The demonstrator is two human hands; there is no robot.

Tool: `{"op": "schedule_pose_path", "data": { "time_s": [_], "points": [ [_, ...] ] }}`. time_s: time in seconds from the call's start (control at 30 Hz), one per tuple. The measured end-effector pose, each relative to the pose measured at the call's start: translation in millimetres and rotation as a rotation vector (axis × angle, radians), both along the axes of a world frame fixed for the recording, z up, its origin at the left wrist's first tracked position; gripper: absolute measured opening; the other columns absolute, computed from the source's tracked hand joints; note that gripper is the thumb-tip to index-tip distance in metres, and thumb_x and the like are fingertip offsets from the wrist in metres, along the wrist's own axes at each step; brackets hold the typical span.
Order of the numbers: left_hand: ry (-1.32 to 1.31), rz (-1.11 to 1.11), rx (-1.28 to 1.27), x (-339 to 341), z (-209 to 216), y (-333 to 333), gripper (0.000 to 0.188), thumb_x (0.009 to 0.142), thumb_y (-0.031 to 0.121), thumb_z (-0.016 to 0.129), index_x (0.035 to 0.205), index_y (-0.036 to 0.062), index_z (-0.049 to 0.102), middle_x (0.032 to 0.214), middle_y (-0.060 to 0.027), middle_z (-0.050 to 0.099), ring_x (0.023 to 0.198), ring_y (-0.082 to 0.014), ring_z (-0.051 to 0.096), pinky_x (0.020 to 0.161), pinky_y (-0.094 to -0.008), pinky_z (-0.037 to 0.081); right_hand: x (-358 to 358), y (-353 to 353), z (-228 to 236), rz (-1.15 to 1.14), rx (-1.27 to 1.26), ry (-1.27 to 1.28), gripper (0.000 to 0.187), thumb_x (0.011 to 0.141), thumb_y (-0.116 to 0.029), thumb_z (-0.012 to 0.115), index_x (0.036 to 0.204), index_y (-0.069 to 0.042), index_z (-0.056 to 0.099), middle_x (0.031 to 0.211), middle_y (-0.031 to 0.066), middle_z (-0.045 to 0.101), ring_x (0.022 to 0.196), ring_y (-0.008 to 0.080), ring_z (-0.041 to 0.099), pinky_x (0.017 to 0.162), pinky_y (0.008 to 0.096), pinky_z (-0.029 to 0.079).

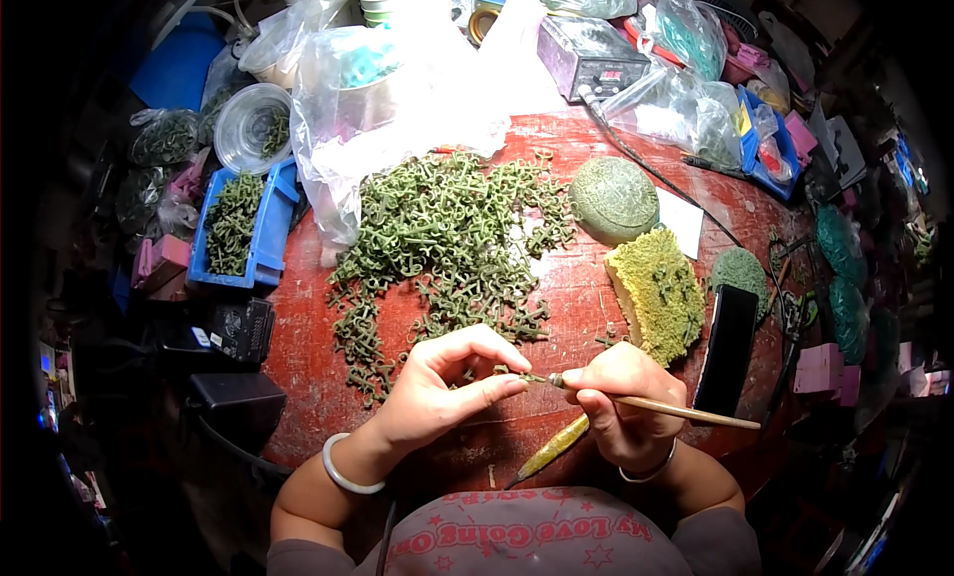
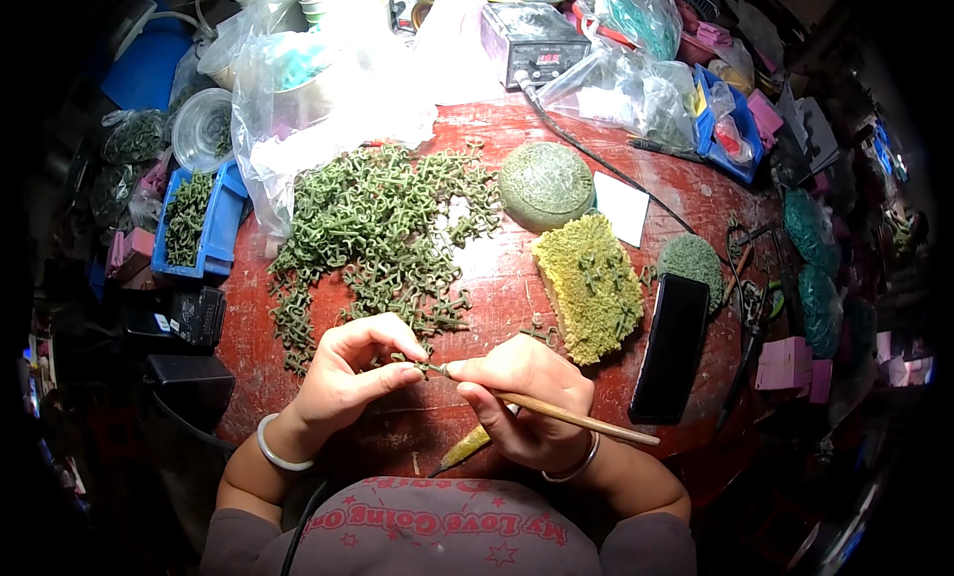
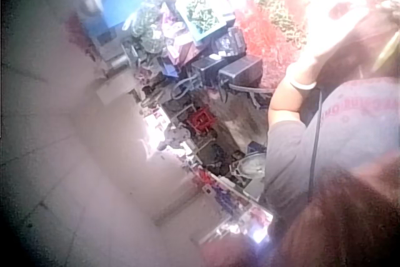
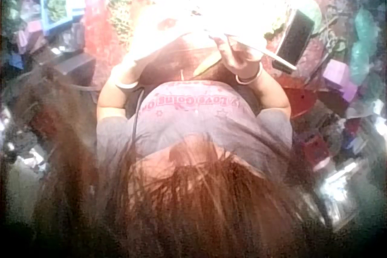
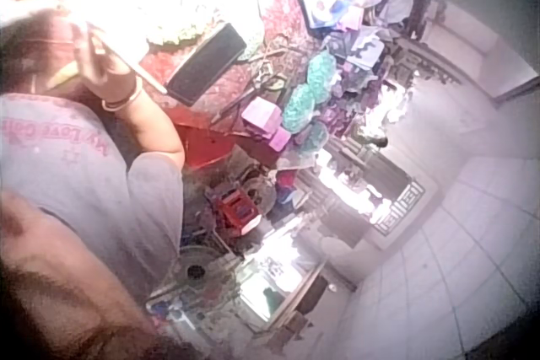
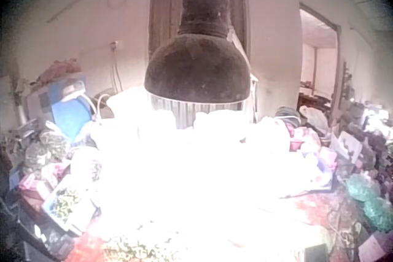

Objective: The person attaches small green leaf components to a central stem by hand, using a thin wooden stick to position the pieces on a cluttered workshop table.

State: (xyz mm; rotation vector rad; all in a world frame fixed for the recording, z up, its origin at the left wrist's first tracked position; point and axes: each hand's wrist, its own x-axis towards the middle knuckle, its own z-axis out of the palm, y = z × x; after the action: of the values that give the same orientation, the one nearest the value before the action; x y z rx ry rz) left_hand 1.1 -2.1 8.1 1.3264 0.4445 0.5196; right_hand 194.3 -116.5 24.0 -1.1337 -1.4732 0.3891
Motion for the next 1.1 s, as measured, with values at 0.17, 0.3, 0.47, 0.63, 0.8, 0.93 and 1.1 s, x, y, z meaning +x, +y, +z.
{"op": "schedule_pose_path", "data": {
  "time_s": [0.17,0.3,0.47,0.63,0.8,0.93,1.1],
  "points": [
    [-0.003,-0.008,-0.005,-0.5,0.1,-0.1,0.015,0.089,0.0,0.07,0.103,0.0033,0.068,0.096,0.0007,0.063,0.082,-0.0044,0.053,0.071,-0.0202,0.041,-0.8,-0.5,-0.7,0.007,0.004,-0.008,0.014,0.084,0.004,0.071,0.099,0.002,0.07,0.087,0.0122,0.071,0.066,0.0209,0.064,0.059,0.0302,0.05],
    [-0.016,-0.012,-0.015,0.1,-0.1,0.0,0.014,0.089,0.0,0.07,0.103,0.0034,0.068,0.095,0.0011,0.063,0.081,-0.0037,0.052,0.07,-0.0195,0.04,0.4,-0.8,-1.0,0.01,0.014,-0.001,0.014,0.084,0.003,0.072,0.098,0.003,0.07,0.087,0.012,0.071,0.065,0.0205,0.063,0.059,0.0303,0.05],
    [-0.001,0.022,0.035,0.8,-0.8,-0.9,0.014,0.088,0.0,0.072,0.1,0.0042,0.069,0.093,0.0008,0.063,0.075,-0.0033,0.05,0.065,-0.0196,0.039,-1.1,-0.9,-2.3,-0.006,0.017,-0.025,0.014,0.084,0.003,0.072,0.098,0.003,0.069,0.085,0.0116,0.07,0.064,0.0208,0.062,0.057,0.0305,0.049],
    [0.04,0.113,0.218,2.4,0.1,-2.7,0.014,0.083,0.0,0.076,0.095,0.0051,0.071,0.091,0.0001,0.063,0.064,-0.0033,0.046,0.056,-0.0194,0.035,-2.2,-1.7,-0.8,-0.042,0.051,-0.149,0.016,0.083,0.002,0.072,0.099,0.003,0.068,0.078,0.0097,0.065,0.061,0.0211,0.06,0.055,0.0311,0.048],
    [0.051,0.117,0.229,3.0,-0.2,-3.2,0.014,0.083,0.0,0.076,0.095,0.0051,0.071,0.09,0.0003,0.063,0.06,-0.0026,0.044,0.054,-0.0186,0.033,-3.0,-0.8,-3.3,-0.028,0.072,-0.166,0.015,0.083,0.002,0.072,0.098,0.003,0.069,0.074,0.0077,0.061,0.06,0.02,0.058,0.053,0.0307,0.047],
    [0.061,0.113,0.244,1.8,-1.1,-2.7,0.014,0.083,0.0,0.076,0.095,0.005,0.071,0.09,0.0001,0.063,0.06,-0.0023,0.044,0.054,-0.0183,0.033,-5.5,-0.1,-7.1,-0.057,0.119,-0.21,0.017,0.082,0.001,0.073,0.099,0.003,0.07,0.074,0.0069,0.06,0.06,0.0194,0.057,0.053,0.03,0.047],
    [0.047,0.121,0.226,2.3,-1.2,-3.6,0.014,0.083,0.0,0.076,0.095,0.0048,0.071,0.091,-0.0002,0.063,0.061,-0.0027,0.045,0.054,-0.0186,0.034,-5.7,1.1,-4.2,-0.033,0.169,-0.257,0.02,0.082,-0.001,0.074,0.1,0.003,0.07,0.076,0.0062,0.06,0.061,0.0193,0.058,0.055,0.0305,0.049]
  ]
}}
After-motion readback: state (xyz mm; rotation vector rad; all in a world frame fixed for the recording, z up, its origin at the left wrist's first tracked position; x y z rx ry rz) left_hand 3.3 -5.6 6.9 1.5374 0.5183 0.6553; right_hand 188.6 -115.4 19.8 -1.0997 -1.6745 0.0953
